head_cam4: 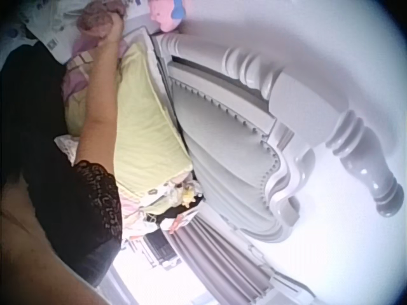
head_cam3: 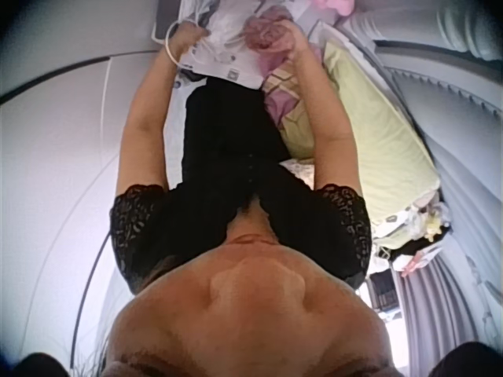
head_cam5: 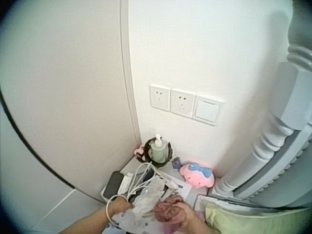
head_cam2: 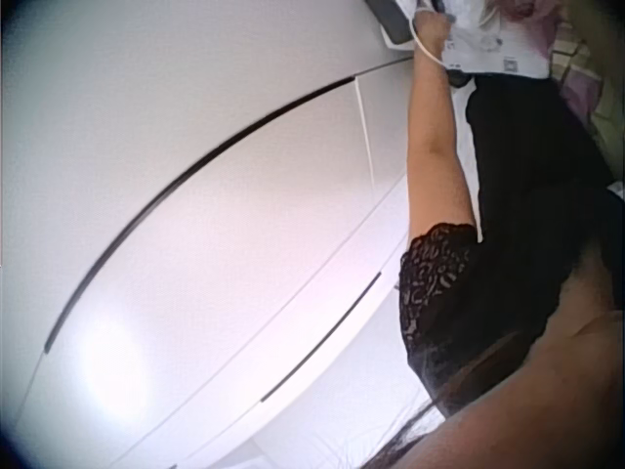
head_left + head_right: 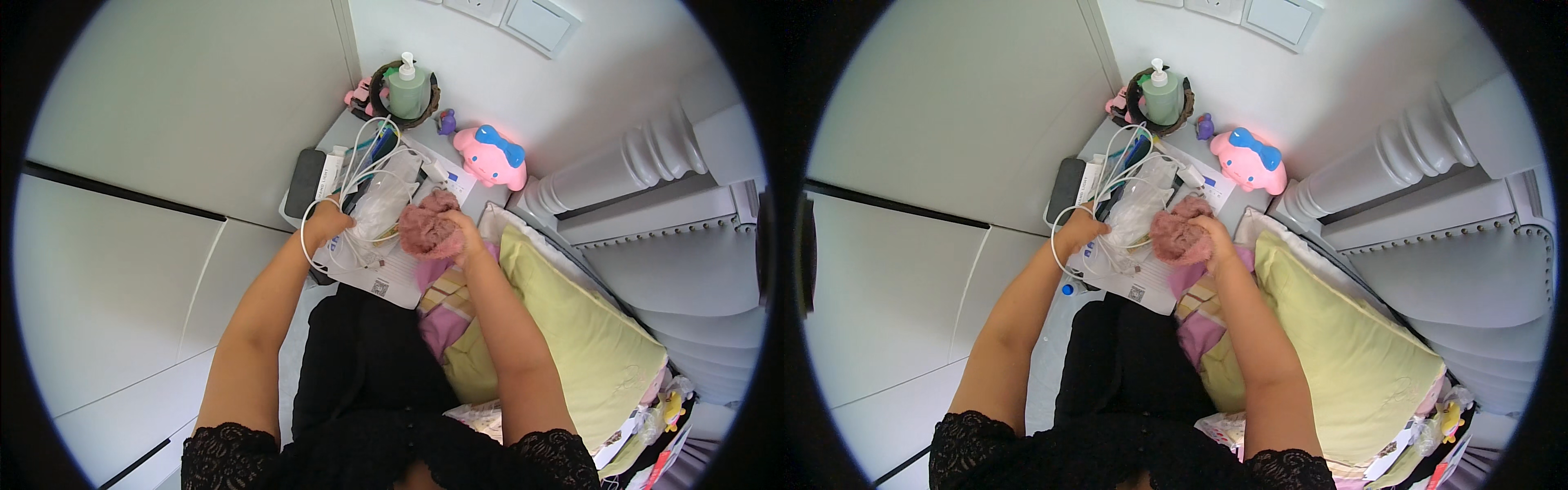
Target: The person cleans a white nightstand by first unplugging a charger and moving various items like a phone, toys, and a bottle onto the bed. They then wipe the nightstand surface with a pink cloth, apply liquid soap to the cloth, and continue wiping the top and front of the nightstand. Finally, they open and close a drawer while wiping the front panel.
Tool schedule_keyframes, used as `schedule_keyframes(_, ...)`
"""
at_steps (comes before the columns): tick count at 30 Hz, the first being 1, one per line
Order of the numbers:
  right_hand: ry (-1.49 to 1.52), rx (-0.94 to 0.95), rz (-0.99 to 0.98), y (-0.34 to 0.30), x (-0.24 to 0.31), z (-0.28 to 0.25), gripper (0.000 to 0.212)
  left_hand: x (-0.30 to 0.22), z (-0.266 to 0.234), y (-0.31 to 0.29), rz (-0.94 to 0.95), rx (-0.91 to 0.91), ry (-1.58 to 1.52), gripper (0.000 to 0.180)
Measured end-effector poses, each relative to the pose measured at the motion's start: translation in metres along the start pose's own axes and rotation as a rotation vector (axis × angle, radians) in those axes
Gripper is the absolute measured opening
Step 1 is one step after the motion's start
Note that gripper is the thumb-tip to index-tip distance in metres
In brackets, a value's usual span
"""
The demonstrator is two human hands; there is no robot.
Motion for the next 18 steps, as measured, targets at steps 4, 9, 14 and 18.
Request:
schedule_keyframes(4,0.082,0.011,-0.099,-0.012,0.008,-0.004,0.04,-0.004,-0.004,-0.018,0.013,-0.014,-0.135,0.061)
schedule_keyframes(9,0.198,0.247,-0.03,-0.059,0.041,0.021,0.041,0.008,-0.029,-0.021,-0.002,0.042,-0.348,0.058)
schedule_keyframes(14,0.095,0.208,-0.116,-0.069,0.057,0.002,0.049,-0.008,-0.041,-0.034,-0.006,0.02,-0.438,0.059)
schedule_keyframes(18,0.13,0.153,-0.149,-0.066,0.052,-0.018,0.049,-0.021,-0.056,-0.041,-0.004,0.0,-0.472,0.063)
Point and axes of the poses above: each hand's wrist, its own y-axis towards the middle knuckle, its own z-axis out of the palm, x = y × z, the point moved 2 cm from there along y, towards the middle knuckle, and after that the axes turned 5 degrees about -y, right-handed, at the moved point
